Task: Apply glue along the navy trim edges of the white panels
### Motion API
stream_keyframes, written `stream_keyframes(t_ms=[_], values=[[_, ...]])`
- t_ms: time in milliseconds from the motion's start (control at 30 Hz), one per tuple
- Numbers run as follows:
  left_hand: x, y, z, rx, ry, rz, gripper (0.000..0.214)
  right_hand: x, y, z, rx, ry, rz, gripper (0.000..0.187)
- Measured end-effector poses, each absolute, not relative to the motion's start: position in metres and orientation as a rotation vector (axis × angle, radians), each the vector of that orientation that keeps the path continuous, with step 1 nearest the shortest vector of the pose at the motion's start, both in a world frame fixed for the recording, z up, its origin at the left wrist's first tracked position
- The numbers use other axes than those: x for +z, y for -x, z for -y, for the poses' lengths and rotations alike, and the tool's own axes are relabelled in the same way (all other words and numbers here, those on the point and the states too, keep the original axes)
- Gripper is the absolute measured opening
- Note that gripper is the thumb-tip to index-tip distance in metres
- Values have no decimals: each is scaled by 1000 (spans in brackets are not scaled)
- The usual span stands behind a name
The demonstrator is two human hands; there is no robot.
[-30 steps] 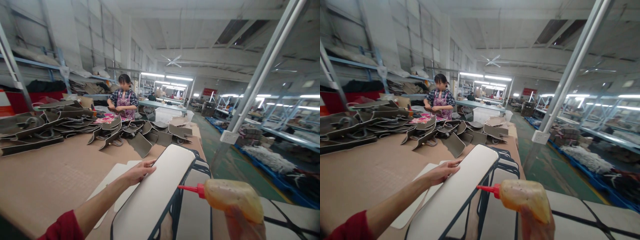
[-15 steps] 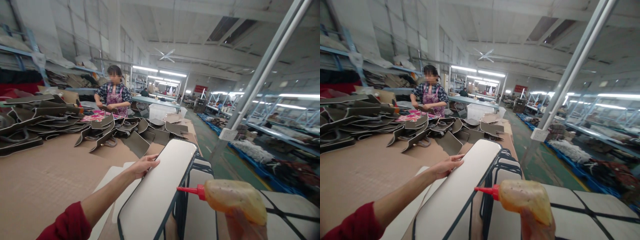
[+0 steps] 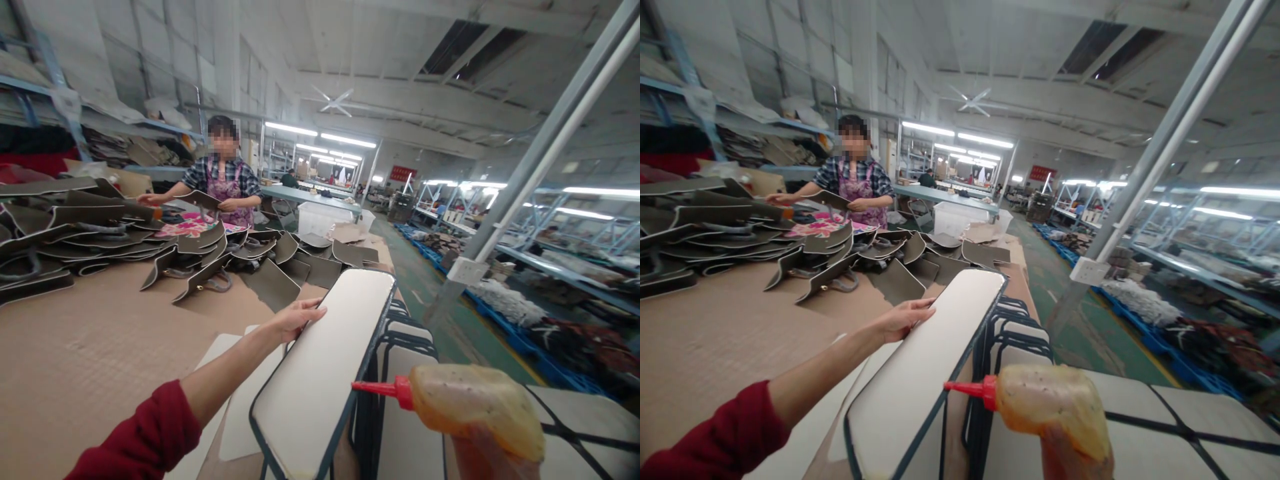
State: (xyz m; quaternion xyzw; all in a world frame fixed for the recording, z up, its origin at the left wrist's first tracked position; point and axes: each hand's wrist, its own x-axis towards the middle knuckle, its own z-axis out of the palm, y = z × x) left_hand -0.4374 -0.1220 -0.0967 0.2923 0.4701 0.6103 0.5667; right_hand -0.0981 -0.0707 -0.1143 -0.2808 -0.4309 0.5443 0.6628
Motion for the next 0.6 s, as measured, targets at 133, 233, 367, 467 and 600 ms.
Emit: stream_keyframes(t_ms=[133,233,367,467,600], values=[[-97,444,109,1432,-638,-1118,79,-127,93,60,1265,661,1015,88],[-97,448,101,1437,-601,-1120,77,-134,92,56,1274,692,1044,87],[-102,453,92,1458,-598,-1094,69,-140,93,52,1303,707,1039,76],[-107,457,87,1467,-583,-1091,68,-141,97,55,1302,739,1009,72],[-110,461,81,1456,-565,-1110,67,-125,113,78,1303,758,1009,76]])
